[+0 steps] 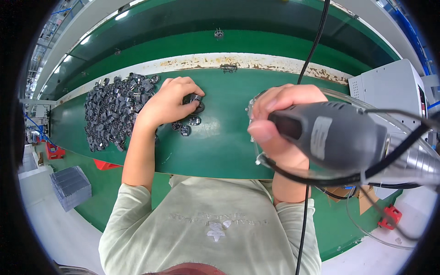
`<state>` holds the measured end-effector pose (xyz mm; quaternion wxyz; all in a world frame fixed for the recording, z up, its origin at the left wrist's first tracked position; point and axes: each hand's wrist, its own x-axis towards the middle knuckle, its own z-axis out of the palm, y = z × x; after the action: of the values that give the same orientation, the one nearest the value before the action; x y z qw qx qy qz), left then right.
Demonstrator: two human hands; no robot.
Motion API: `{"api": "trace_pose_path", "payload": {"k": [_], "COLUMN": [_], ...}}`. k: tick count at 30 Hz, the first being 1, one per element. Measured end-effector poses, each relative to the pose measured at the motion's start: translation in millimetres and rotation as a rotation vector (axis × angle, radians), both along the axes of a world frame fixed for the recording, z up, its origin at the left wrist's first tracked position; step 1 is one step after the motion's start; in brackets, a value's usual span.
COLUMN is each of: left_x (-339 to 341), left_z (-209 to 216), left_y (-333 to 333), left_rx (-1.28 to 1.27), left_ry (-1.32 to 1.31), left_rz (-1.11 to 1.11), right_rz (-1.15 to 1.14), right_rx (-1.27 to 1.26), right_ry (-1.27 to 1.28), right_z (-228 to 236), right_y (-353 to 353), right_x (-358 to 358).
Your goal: The person uses a soldering iron to attach small metal pins to the base of cylindrical electronic components. They pick up each component from a pile on a green workbench, apply the soldering iron to the base, and place the finished unit into a separate area. The process is repeated continuously for numerous components.
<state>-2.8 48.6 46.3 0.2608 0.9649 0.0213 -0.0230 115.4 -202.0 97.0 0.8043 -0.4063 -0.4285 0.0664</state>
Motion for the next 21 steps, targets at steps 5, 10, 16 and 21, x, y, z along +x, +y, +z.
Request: {"api": "trace_pose_path", "payload": {"k": [5,10,16,21], "left_x": [12.3,31.3,39.2,29.6], "left_z": [-13.1,-15.5,-17.3,-23.9], "left_y": [-3.4,-19.2,-17.3,-9.5], "left_rx": [-0.196,-0.354,-0.361,-0.186], "left_ry": [-0.034,0.127,0.03,-0.371], "left_rz": [-0.006,-0.171,-0.132,-0.005], "right_rz": [0.063,0.082,0.081,0.111], "right_rx": [-0.033,-0.03,-0.109,-0.036], "right_ry": [0.048,0.07,-0.012,-0.003], "right_z": [1.2,-4.2,2.3,-2.6], "right_y": [3.0,3.1,4.4,4.9], "right_x": [-1.7,3.0,1.1,2.5]}}
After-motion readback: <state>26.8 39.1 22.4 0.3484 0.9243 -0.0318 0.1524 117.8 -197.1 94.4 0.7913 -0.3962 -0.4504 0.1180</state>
